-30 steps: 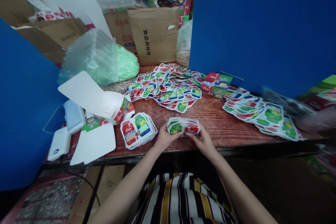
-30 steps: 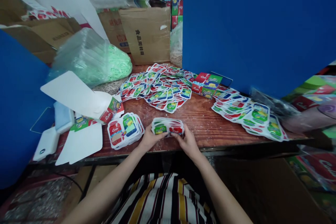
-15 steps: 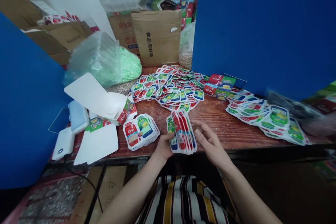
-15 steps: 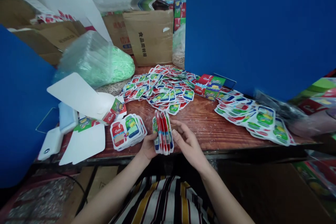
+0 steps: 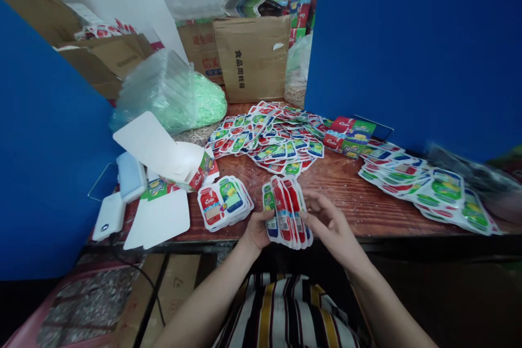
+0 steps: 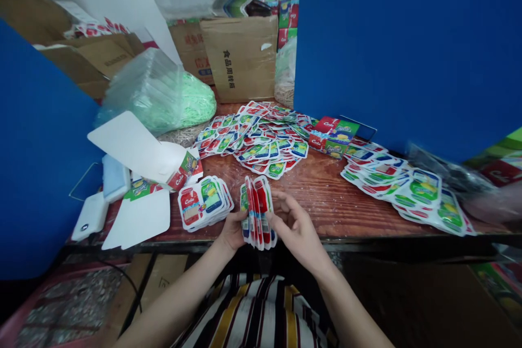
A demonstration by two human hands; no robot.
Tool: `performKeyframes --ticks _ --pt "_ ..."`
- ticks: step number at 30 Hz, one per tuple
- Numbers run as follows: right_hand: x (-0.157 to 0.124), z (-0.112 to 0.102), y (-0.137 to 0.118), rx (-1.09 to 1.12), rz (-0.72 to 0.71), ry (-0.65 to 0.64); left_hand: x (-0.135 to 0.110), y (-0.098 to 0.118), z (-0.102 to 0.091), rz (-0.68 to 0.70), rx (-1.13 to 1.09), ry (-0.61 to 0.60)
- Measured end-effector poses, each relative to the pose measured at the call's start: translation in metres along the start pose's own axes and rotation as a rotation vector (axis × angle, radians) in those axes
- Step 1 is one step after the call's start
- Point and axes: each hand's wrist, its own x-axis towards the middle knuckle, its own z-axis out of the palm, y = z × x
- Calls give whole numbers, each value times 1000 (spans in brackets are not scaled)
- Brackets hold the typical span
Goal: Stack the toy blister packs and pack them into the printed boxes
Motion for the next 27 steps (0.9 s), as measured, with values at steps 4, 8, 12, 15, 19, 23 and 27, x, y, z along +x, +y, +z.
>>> performKeyframes --ticks 4,8,12,15,19,23,27 --pt "1 -6 6 -36 34 41 -3 -1 11 1 -65 38" --pt "13 -2 12 -62 57 69 -21 10 33 190 -12 214" --pt "47 30 12 -115 -11 -23 -59 45 46 374 170 437" --pt "84 70 17 -34 -20 -187 -85 79 33 462 300 568" --pt "126 117 34 -341 -14 -283 -98 110 -8 522 594 748" --pt "137 135 44 -782 31 -279 -94 122 -45 398 900 1042" --pt "136 129 50 -1016 79 -201 -87 122 -60 385 894 1095"
